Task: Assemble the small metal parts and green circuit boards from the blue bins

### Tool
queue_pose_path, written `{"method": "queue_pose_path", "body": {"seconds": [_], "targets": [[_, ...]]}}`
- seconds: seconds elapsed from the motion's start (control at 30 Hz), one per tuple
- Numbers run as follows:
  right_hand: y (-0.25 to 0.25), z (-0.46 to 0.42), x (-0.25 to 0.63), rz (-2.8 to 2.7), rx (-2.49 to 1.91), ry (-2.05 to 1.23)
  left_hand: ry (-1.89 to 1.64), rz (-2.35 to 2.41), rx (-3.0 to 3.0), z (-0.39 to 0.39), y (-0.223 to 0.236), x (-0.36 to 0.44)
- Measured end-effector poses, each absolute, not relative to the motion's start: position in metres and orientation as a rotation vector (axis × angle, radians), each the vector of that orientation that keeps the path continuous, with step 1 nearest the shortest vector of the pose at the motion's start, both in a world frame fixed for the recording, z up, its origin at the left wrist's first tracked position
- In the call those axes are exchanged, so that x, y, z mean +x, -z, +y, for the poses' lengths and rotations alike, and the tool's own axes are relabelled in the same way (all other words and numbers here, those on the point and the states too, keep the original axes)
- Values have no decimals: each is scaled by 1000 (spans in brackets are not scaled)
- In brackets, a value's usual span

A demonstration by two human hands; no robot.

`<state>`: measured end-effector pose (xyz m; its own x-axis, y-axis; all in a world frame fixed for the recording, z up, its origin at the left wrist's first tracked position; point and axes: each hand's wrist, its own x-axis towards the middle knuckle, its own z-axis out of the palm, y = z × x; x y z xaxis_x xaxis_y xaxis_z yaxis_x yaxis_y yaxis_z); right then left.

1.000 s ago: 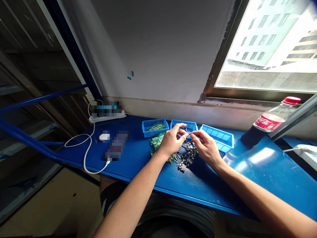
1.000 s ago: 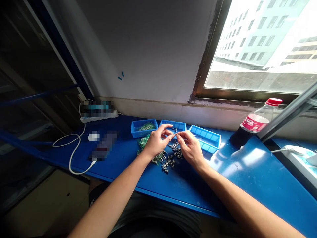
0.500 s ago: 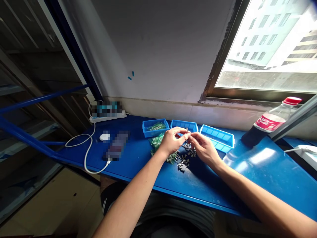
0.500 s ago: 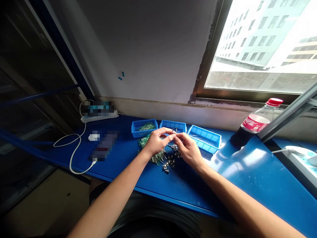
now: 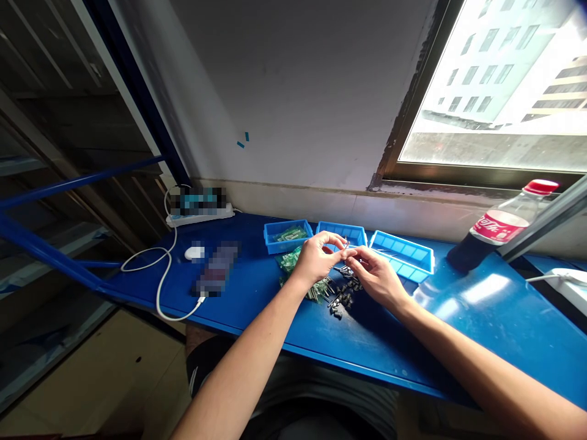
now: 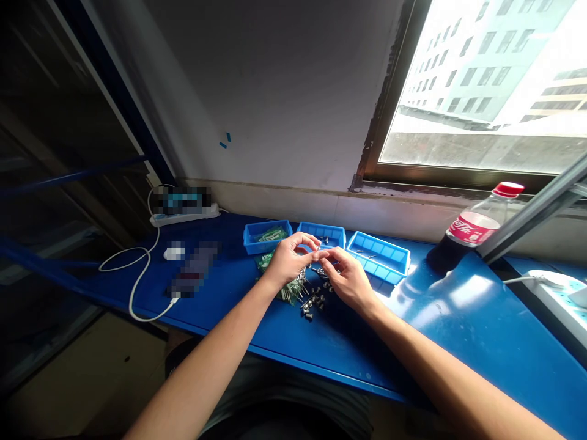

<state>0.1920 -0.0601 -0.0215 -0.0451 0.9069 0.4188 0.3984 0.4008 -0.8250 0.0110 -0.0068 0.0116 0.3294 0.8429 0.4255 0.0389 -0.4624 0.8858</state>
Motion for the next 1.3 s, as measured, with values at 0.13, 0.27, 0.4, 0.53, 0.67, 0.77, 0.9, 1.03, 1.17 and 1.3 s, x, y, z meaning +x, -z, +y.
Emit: {"method": "queue_pose_path", "body": {"seconds": [0.13,0.27,0.4,0.53,0.67,0.77,0.9,1.03,1.17,1.3], "targets": [[16,-62,192,-1641,-1119,-671,-1189,667,1804,-6,-10,11],[12,-63,192,-1591,-1107,-782,-1164,660,1820,-6,-7,12],[11,-63,193,-1523,-1160,-814,-1137,698,1855,-8,-9,12],[12,-63,195,-1478,-1208,-813,-1139,710,1865,-9,-10,12],[13,-62,196,-1438,-1233,-822,-1131,738,1874,-9,-11,12],[15,-61,196,-1415,-1219,-820,-1147,729,1856,-10,-12,12],[16,-60,194,-1438,-1176,-843,-1177,765,1835,-12,-14,12],[15,-60,192,-1473,-1143,-862,-1192,809,1823,-11,-13,11],[14,-61,194,-1529,-1180,-860,-1177,809,1837,-10,-12,11],[16,-61,194,-1476,-1187,-916,-1147,800,1866,-11,-13,11]]}}
